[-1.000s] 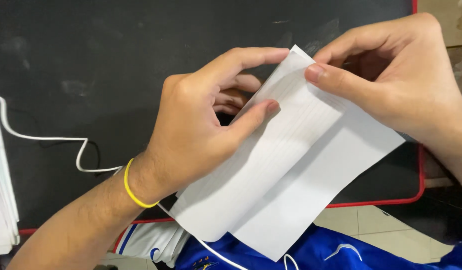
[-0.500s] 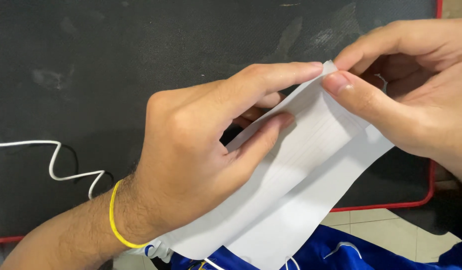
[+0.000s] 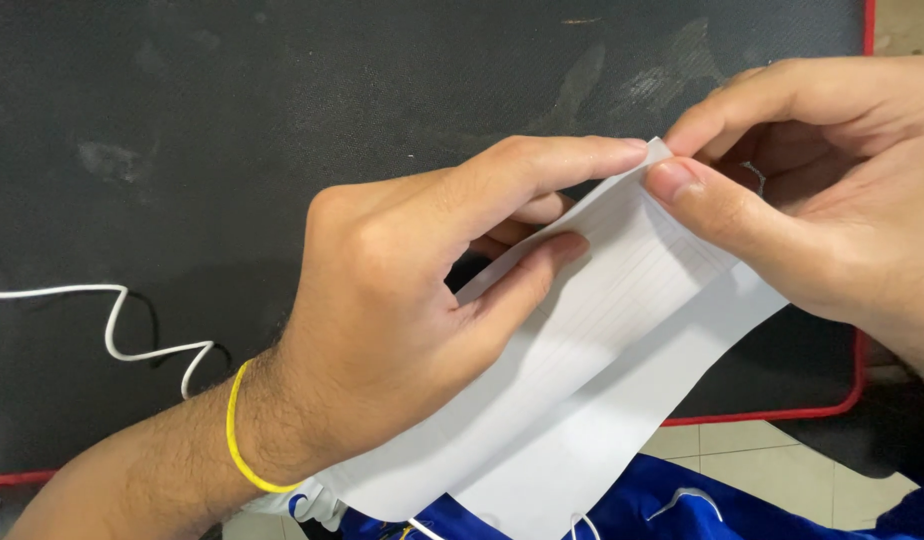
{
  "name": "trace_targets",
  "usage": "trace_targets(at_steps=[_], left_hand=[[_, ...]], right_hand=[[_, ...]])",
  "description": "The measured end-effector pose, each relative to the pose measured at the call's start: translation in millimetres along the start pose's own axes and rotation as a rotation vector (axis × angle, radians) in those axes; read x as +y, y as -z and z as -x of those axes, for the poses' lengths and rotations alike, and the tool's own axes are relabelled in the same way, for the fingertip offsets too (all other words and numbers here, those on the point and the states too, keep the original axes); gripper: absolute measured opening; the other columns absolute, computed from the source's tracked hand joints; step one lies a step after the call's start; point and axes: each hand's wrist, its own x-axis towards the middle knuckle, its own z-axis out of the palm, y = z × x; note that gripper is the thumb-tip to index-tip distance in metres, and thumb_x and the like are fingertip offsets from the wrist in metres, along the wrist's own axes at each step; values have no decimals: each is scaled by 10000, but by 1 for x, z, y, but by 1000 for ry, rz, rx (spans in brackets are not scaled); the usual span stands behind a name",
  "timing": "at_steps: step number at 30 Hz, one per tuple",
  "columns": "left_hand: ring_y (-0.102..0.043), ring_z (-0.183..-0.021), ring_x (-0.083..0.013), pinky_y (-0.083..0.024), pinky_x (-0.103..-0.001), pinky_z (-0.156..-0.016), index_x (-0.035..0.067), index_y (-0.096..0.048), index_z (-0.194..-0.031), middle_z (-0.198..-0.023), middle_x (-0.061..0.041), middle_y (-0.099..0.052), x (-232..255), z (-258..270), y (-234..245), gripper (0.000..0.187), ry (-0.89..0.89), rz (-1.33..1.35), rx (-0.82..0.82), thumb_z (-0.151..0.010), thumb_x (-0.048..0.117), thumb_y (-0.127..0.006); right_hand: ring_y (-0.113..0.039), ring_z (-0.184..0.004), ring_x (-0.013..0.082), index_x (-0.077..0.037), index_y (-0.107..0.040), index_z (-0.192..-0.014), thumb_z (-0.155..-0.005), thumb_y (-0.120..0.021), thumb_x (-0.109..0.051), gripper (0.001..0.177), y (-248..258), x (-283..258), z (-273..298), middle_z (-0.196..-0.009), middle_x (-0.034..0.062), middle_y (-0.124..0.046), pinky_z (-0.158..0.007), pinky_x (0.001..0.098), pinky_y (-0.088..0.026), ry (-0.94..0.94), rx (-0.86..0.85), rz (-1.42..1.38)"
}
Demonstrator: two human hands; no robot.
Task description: Folding documents and inserting them into envelopes for mailing or filing.
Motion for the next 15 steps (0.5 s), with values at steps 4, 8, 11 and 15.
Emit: trace_targets(at_steps=[4,8,11,15], left_hand=[[-762,-883,-105,-605,-212,-867,124,-630,-1302,-1139,12,-802,-3,1,-1,407,-71,15,-6,-989,-110,-743],[-849,-1122,-152,-639,-246,-1020,155,-585,-1396,-1367,-8,-778,-8,9,-1,423,-91,65,-31,-1070,-70,-735],[-736,-900,-120,-628,-240,-933,245,-552,-1438,-1227,31,-826,-15,13,3,455,-65,43,-55,-1108,-5,-739],[-681,-844,-131,-568,-265,-889,252,-591,-1418,-924,34,-727,-21,11,17,390,-52,-6,-70,-1098,95,-751]], right_hand=[[-664,-760,190,62,-672,-1038,-1014,-723,32,64,1,-1,1,-907,152,-697,-666,250,-519,-28,1,-9],[-588,-768,164,27,-641,-1089,-1087,-662,20,22,1,28,5,-932,126,-646,-702,250,-421,40,12,-37],[-510,-612,163,-2,-634,-1156,-1169,-643,-54,54,1,39,8,-1007,103,-604,-544,274,-368,-61,66,123],[-620,-793,278,21,-568,-1283,-1204,-545,-183,220,11,72,-10,-1048,171,-621,-604,399,-484,-141,64,163]])
